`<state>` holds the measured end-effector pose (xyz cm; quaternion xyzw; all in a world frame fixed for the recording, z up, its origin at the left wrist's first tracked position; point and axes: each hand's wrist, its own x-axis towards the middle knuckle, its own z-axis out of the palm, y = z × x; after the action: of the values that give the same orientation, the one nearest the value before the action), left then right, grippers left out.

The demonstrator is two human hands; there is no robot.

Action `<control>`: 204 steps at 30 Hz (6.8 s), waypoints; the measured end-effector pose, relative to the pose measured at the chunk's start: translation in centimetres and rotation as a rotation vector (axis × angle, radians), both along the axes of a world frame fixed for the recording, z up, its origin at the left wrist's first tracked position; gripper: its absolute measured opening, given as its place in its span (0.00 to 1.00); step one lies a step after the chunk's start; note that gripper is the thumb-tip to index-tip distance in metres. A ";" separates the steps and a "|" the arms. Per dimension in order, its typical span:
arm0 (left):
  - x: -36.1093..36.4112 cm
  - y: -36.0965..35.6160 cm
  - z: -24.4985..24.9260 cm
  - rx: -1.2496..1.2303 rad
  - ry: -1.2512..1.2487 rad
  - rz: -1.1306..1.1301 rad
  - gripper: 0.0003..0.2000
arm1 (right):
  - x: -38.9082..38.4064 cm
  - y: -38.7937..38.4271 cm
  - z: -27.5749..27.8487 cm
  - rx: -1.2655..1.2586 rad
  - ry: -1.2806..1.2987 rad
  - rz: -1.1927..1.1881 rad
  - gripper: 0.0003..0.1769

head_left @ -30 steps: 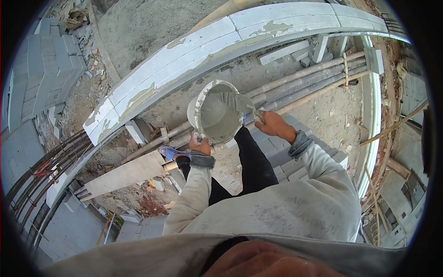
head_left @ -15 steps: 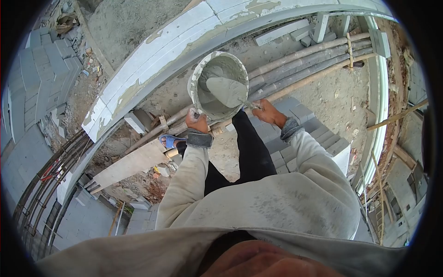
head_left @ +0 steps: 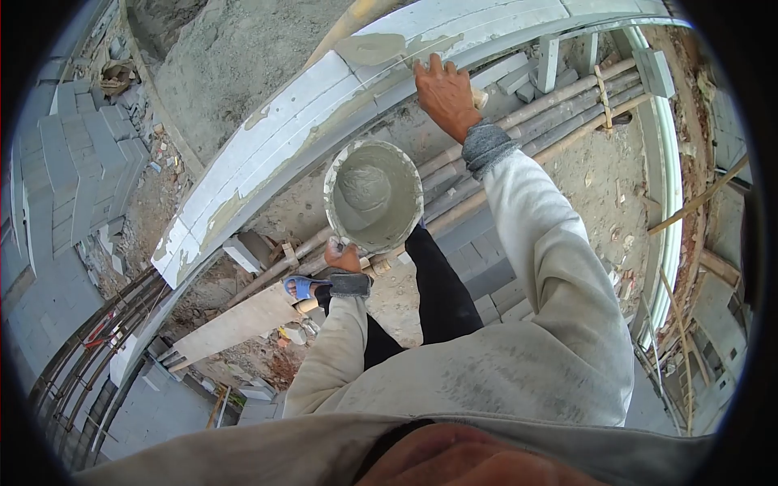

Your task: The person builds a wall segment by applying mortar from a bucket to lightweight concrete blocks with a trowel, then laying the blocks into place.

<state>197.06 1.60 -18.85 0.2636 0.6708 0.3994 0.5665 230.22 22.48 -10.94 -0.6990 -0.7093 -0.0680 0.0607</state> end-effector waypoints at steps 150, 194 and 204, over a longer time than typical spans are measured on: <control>11.4 9.9 -1.4 0.109 -0.123 -0.520 0.11 | 2.4 -16.0 -5.2 -0.588 0.280 -0.113 0.16; 16.8 12.9 -1.6 0.050 -0.190 -0.432 0.09 | 13.0 -18.4 -6.5 -0.756 1.520 -0.349 0.20; 17.4 12.8 -1.6 0.049 -0.166 -0.440 0.08 | 10.3 -16.4 -0.3 -0.538 0.192 -0.077 0.06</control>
<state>214.49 14.38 -20.41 0.3834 0.5385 0.3030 0.6864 240.52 6.08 -11.25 -0.7196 -0.6658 0.1869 -0.0625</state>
